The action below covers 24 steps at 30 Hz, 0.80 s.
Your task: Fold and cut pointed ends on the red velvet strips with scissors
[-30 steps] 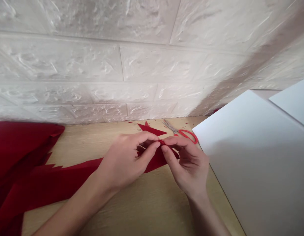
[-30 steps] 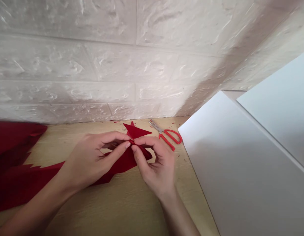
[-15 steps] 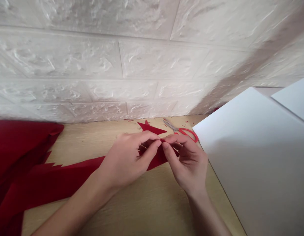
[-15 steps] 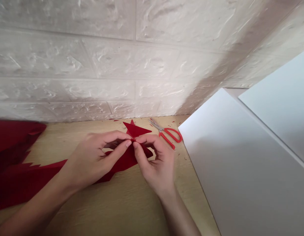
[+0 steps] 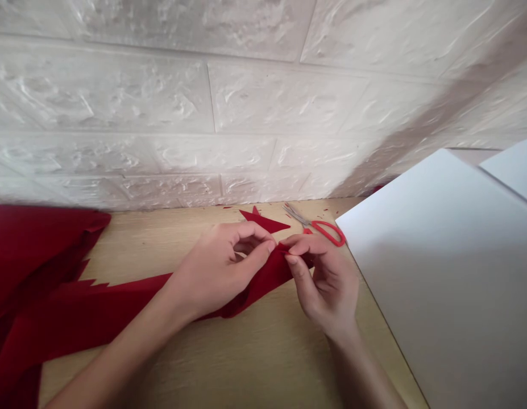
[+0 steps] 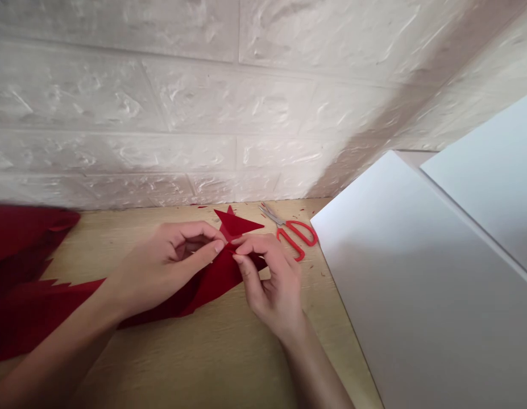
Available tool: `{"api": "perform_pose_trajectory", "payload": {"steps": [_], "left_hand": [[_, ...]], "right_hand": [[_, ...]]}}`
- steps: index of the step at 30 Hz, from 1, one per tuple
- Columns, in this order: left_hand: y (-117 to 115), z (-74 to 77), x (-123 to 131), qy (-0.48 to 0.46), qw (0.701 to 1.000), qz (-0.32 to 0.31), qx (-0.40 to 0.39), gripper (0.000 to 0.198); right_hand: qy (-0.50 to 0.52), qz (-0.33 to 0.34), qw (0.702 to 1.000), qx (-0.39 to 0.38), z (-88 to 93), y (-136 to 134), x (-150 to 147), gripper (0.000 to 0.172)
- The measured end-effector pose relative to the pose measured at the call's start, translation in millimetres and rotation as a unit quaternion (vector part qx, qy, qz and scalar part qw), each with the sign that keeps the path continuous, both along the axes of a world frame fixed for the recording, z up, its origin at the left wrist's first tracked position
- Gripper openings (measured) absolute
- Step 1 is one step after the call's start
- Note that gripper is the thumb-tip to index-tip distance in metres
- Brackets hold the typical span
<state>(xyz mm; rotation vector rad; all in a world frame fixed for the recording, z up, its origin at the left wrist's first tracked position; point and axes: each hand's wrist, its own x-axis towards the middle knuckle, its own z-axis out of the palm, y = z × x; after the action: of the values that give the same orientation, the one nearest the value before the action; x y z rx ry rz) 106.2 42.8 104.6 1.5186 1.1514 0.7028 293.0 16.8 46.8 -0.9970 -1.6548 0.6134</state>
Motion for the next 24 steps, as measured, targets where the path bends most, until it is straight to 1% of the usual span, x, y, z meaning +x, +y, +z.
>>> {"api": "perform_pose_trajectory", "payload": {"steps": [3,7,13,15,18,21,24], "left_hand": [[0.3,-1.4,0.7,0.000,1.000,-0.009,0.003,0.022],[0.8,-1.9,0.4,-0.003,1.000,-0.012,-0.012,0.023],[3.4,-3.3,-1.9,-0.021,0.999,-0.017,-0.037,0.018],[4.1,-4.3,-2.0,-0.034,0.998,-0.016,-0.052,0.017],[4.6,-5.2,-1.8,-0.039,0.997,-0.011,-0.070,0.016],[3.8,-5.1,-1.5,-0.033,0.997,-0.008,-0.072,0.015],[2.2,-5.1,-1.5,-0.031,0.997,-0.005,-0.066,0.015]], "right_hand": [[0.001,0.010,1.000,-0.002,-1.0,0.2,1.7,0.022],[-0.004,0.011,1.000,0.005,-2.3,0.3,2.5,0.024],[-0.032,0.020,0.999,0.020,2.1,1.6,2.2,0.023],[-0.030,0.025,0.999,0.010,3.3,1.5,2.0,0.021],[-0.015,0.034,0.999,-0.030,3.2,0.7,1.7,0.017],[-0.009,0.035,0.997,-0.061,1.6,-0.2,1.0,0.014],[-0.009,0.030,0.997,-0.068,0.8,-1.0,0.3,0.013]]}}
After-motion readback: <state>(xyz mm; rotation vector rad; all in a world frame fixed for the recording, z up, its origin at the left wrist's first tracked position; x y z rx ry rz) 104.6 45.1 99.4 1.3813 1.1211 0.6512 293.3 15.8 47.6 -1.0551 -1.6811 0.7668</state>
